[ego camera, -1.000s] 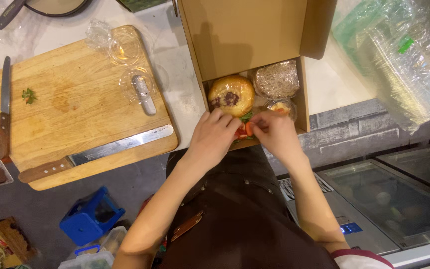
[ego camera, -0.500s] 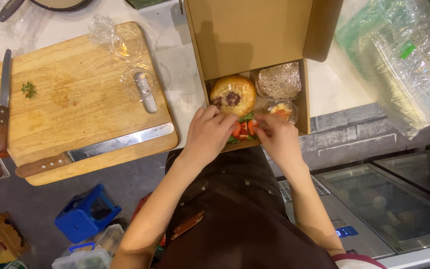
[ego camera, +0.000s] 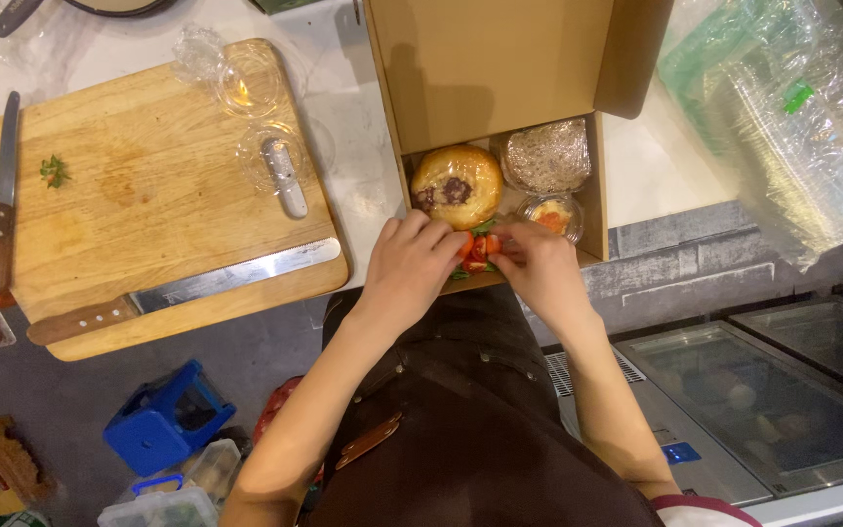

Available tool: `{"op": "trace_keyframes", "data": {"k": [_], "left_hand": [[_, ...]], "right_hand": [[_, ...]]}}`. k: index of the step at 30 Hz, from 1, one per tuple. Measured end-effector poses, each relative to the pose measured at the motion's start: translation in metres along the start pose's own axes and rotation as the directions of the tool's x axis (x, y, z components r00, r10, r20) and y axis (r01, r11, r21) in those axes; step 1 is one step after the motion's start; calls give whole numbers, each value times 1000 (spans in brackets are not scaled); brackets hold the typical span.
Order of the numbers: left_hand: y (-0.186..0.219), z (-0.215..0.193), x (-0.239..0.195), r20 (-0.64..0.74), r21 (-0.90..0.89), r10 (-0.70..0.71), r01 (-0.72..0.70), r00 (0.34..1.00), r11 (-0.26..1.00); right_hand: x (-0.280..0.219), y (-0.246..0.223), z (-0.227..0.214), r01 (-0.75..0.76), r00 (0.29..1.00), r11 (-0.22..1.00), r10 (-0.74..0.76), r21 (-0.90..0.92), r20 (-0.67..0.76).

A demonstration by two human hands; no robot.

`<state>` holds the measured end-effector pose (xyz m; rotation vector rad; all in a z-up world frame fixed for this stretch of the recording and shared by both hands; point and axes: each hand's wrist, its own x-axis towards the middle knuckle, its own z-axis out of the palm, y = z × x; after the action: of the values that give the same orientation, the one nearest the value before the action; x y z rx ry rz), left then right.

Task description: The person assembles a meal in a cardboard box by placing greens and sliced tomatoes next to a bagel and other items. They use tongs to handle greens, a knife to slice tomatoes, and scissors to cut plastic wrap.

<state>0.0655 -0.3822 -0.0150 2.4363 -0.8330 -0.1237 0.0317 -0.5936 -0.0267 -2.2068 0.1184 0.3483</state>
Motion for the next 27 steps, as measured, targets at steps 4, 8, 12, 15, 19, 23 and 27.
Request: {"op": "trace_keyframes", "data": {"k": [4,8,12,15,19,23,27], "left_hand": [[3,2,6,46,154,46,-52,998,987],[4,-5,2,-13,14,27,-27,1000,1000],[2,-16,-2,-46,-29,-3,1,999,1000],[2,-14,1,-18,18,0,0,1000,1000],[6,-2,9,26,145,47,-51,999,988],[7,-1,8,-13,120,69,-67,998,990],[4,-16,2,0,9,10,-10,1000,1000]], "right_hand": [[4,-4,-1,-9,999,1000,10,-26,33],[4,-3,-4,-19,998,1000,20,-17,63],[1,-1,-10,-77,997,997,76,-28,-22],[-2,0,-11,-13,999,1000,12,-25,-32],[-1,-2,-6,-30,999,997,31,-72,8],[2,-5,-6,-37,999,999,37,-35,7],[2,-7,-11,-54,999,997,54,-55,-2]]}}
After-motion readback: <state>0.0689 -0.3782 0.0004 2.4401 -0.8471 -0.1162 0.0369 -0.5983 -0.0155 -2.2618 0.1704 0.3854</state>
